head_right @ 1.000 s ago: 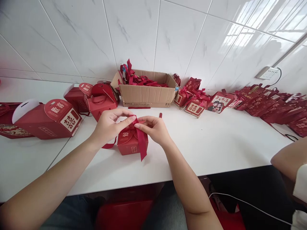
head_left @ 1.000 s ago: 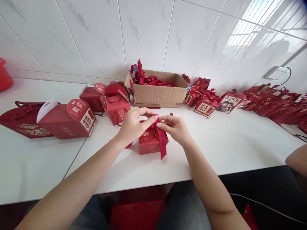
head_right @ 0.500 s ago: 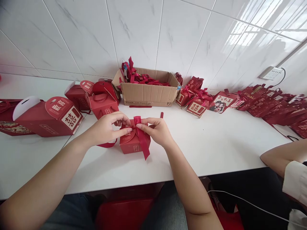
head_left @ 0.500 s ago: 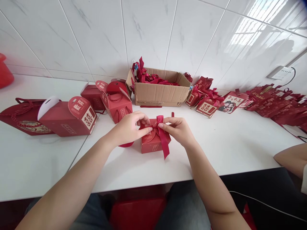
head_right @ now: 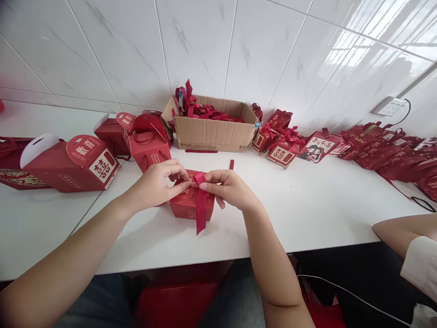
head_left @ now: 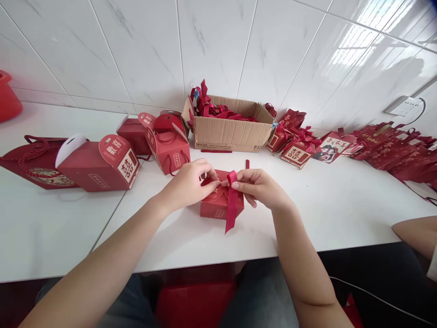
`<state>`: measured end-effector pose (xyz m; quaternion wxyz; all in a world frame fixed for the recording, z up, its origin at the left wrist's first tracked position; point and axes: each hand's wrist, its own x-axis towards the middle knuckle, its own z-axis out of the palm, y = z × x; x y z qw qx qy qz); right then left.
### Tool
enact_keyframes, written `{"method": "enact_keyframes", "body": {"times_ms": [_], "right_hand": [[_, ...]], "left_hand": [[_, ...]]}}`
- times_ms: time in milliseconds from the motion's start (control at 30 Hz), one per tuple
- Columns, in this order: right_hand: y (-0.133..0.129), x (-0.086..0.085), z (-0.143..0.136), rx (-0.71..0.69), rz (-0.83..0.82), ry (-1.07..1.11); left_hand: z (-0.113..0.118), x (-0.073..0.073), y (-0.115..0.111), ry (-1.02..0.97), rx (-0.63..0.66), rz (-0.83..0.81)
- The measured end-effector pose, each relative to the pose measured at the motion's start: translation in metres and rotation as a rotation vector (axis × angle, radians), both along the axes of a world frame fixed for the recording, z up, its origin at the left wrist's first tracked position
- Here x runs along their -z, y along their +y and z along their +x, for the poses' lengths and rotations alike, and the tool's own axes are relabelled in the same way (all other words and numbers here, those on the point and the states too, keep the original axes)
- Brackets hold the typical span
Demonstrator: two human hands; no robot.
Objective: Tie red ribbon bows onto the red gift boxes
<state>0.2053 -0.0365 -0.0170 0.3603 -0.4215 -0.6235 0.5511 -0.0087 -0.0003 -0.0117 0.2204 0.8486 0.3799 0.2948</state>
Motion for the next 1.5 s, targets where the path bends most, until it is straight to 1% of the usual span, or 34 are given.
{"method": "enact_keyframes", "body": {"times_ms": [100,167,200,233,300,367,433,500,567,600,667,733,767,800,867,900,933,967,1033,1100,1167,1233,1333,1500], "right_hand": [[-0.003,-0.003,-0.006,0.042,-0.015,0.039],[-0.005,-0.006,-0.012,0.118,-0.002,0.002],[-0.007,-0.007,-0.016,0.160,0.005,-0.028],[-0.008,-0.008,-0.019,0.200,0.010,-0.057],[-0.009,-0.010,-0.024,0.268,0.014,-0.090],[-0.010,-0.009,-0.027,0.310,0.019,-0.089],[-0.010,-0.007,-0.028,0.336,0.041,-0.096],[-0.010,-0.005,-0.027,0.351,0.083,-0.134],[-0.012,-0.005,-0.026,0.336,0.131,-0.180],[-0.013,-0.005,-0.025,0.311,0.148,-0.192],[-0.014,-0.006,-0.023,0.249,0.157,-0.194],[-0.014,-0.006,-0.022,0.216,0.149,-0.173],[-0.014,-0.005,-0.022,0.216,0.147,-0.160],[-0.013,-0.004,-0.022,0.222,0.149,-0.147],[-0.011,-0.002,-0.022,0.239,0.153,-0.114],[-0.010,-0.001,-0.023,0.246,0.147,-0.096],[-0.009,-0.001,-0.023,0.253,0.140,-0.083],[-0.008,0.000,-0.024,0.260,0.137,-0.075],[-0.008,0.001,-0.025,0.274,0.150,-0.088],[-0.009,0.002,-0.027,0.285,0.176,-0.117],[-0.010,0.003,-0.029,0.296,0.174,-0.085],[-0.010,0.005,-0.030,0.326,0.142,0.003],[-0.012,0.007,-0.032,0.382,0.128,0.095],[-0.013,0.009,-0.035,0.395,0.190,0.078]], "left_hand": [[0.003,0.002,-0.002,0.034,0.069,0.196],[0.003,0.001,-0.001,0.077,0.121,0.303],[0.002,-0.001,0.000,0.091,0.147,0.322],[0.001,-0.005,0.001,0.089,0.173,0.306],[-0.001,-0.016,0.002,0.048,0.234,0.174],[-0.001,-0.033,0.003,-0.015,0.300,-0.005],[0.002,-0.051,0.004,-0.036,0.372,-0.107],[0.010,-0.067,0.006,0.021,0.442,-0.150],[0.020,-0.078,0.011,0.114,0.499,-0.169],[0.026,-0.081,0.015,0.152,0.511,-0.170],[0.036,-0.083,0.023,0.193,0.506,-0.154],[0.044,-0.078,0.030,0.203,0.450,-0.086],[0.045,-0.074,0.033,0.195,0.377,-0.012],[0.045,-0.069,0.034,0.169,0.263,0.087],[0.039,-0.056,0.032,0.050,-0.016,0.266],[0.034,-0.049,0.029,-0.024,-0.115,0.280],[0.029,-0.043,0.025,-0.090,-0.164,0.217],[0.024,-0.037,0.020,-0.126,-0.170,0.103],[0.016,-0.027,0.011,-0.115,-0.056,-0.114],[0.012,-0.019,0.004,-0.114,0.031,-0.200],[0.011,-0.014,0.000,-0.172,0.047,-0.209],[0.010,-0.011,0.000,-0.247,0.035,-0.206],[0.008,-0.005,0.000,-0.302,0.024,-0.207],[0.005,0.002,-0.005,-0.370,0.101,-0.263]]}}
